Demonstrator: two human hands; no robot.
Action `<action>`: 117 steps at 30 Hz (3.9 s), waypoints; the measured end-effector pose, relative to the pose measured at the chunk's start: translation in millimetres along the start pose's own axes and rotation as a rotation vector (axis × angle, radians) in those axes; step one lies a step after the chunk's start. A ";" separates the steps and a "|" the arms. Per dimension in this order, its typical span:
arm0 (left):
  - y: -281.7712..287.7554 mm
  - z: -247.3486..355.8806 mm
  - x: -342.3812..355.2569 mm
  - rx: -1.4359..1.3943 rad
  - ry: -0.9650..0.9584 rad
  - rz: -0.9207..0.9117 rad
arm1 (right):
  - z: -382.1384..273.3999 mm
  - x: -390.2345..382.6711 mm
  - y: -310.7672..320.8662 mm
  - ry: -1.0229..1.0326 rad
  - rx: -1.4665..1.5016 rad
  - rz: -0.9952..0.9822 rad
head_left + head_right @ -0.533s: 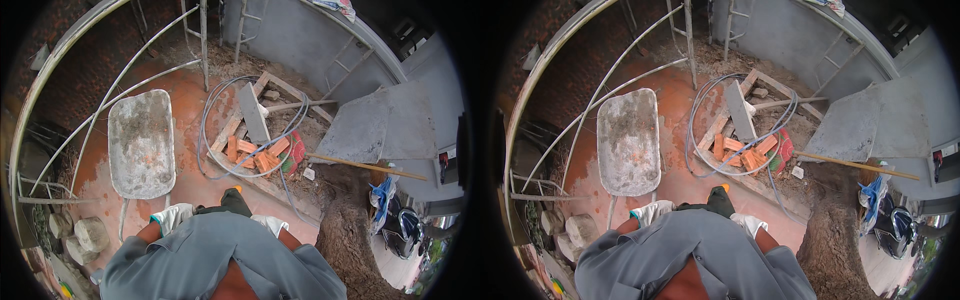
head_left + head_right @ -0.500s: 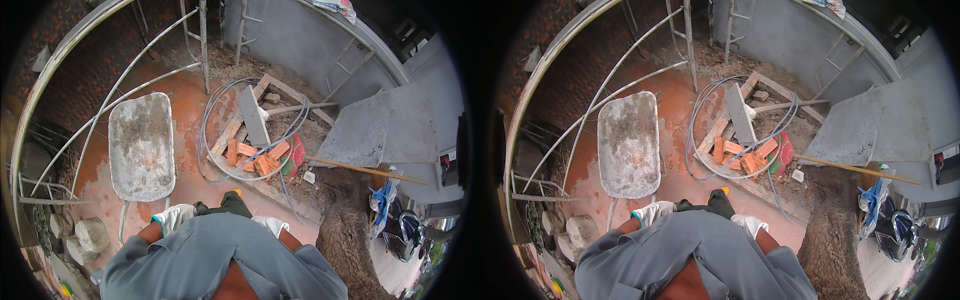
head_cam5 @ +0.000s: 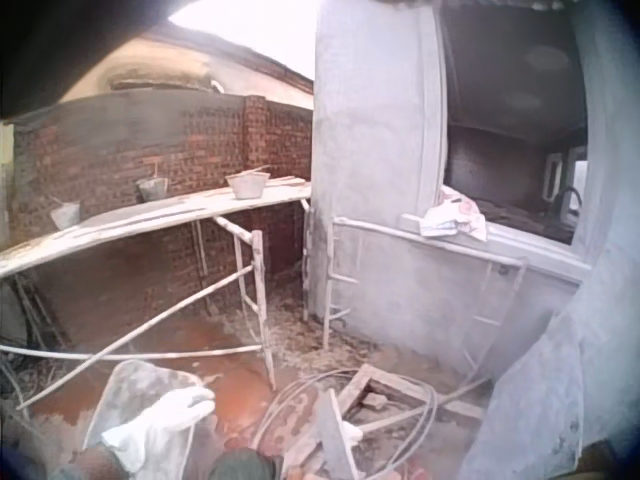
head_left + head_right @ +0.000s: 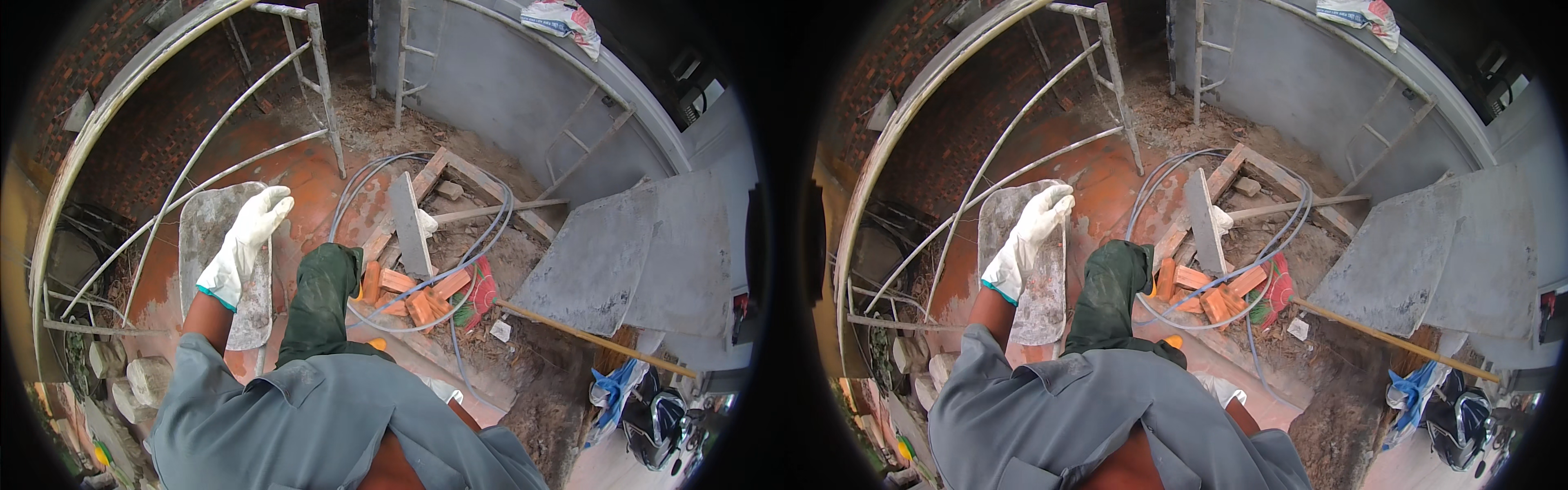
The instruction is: The person puts on white work gloves, then uses a trowel and a float to scoop wet cement from a bucket and apply it to a brick wall. They spread and smooth the cement across the wall surface using the float.
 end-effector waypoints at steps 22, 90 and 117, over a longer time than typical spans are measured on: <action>139.0 258.8 562.5 0.732 -0.387 0.732 | -111.1 124.5 229.9 -0.072 0.236 -0.096; 112.1 213.2 597.2 0.697 1.024 0.804 | -442.6 -78.0 1289.7 0.079 -0.547 1.175; 86.7 247.6 606.6 0.830 1.023 0.925 | -362.6 -82.3 1359.0 0.081 0.234 1.246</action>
Point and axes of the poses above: each hand's wrist, its own x-axis towards the middle knuckle, its own y-axis out of the back of the hand, z = x × y, the point moved 2 cm from there along x, towards the middle knuckle, and after that the axes turned 11 degrees about y, right-handed, at the moved point
